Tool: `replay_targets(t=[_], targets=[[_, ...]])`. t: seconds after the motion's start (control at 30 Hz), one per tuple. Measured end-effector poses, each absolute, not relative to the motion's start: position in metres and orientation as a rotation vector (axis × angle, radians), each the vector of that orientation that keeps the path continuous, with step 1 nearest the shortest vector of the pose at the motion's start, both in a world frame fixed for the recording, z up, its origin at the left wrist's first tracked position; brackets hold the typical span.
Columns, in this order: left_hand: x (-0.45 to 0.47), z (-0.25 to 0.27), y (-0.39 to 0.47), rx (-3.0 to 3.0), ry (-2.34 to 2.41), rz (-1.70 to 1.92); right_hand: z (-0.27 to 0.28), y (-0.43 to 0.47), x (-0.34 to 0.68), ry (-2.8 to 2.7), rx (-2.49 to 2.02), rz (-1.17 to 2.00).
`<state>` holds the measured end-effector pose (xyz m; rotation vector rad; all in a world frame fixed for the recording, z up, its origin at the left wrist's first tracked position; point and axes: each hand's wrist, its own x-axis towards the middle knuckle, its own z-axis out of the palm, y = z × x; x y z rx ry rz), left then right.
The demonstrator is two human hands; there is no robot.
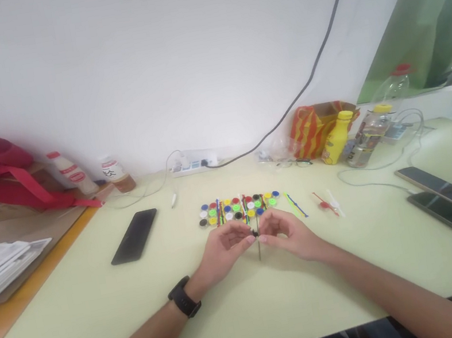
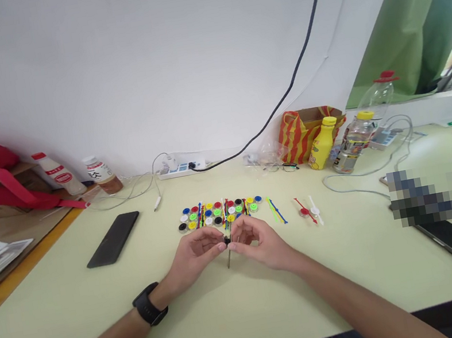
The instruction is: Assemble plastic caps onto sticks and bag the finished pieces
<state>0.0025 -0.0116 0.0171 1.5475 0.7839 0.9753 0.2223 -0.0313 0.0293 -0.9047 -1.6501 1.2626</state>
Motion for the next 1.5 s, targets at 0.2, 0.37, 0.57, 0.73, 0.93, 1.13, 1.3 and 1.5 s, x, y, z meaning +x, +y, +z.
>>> replay_targets(t=[0.2, 0.37, 0.57, 0.73, 0.93, 1.13, 1.3, 1.5], targets=[[0.003, 0.017, -0.012, 1.521, 0.760, 0.951, 0.024, -0.031, 0.223, -1.756, -0.910, 1.222], [0.003, 0.017, -0.014, 1.589, 0.741, 0.941, 0.022, -0.032, 0.220, -1.695, -0.876, 1.305], [0.005, 0.019, -0.017, 1.718, 0.771, 0.927, 0.022, -0.025, 0.224, -1.620, -0.849, 1.411], [0.005, 0.017, -0.015, 1.769, 0.903, 0.901, 0.024, -0.001, 0.269, -1.641, -1.117, 0.941], [0.005, 0.013, -0.013, 1.801, 0.935, 0.874, 0.015, 0.022, 0.335, -1.928, -1.918, 0.178], [0.005, 0.014, -0.012, 1.822, 0.955, 0.843, 0.009, 0.025, 0.348, -2.013, -2.087, -0.053], [0.005, 0.015, -0.013, 1.830, 0.951, 0.836, 0.008, 0.024, 0.326, -2.091, -1.864, -0.133], [0.005, 0.016, -0.013, 1.850, 0.950, 0.836, -0.002, 0.027, 0.302, -2.195, -1.892, -0.129]])
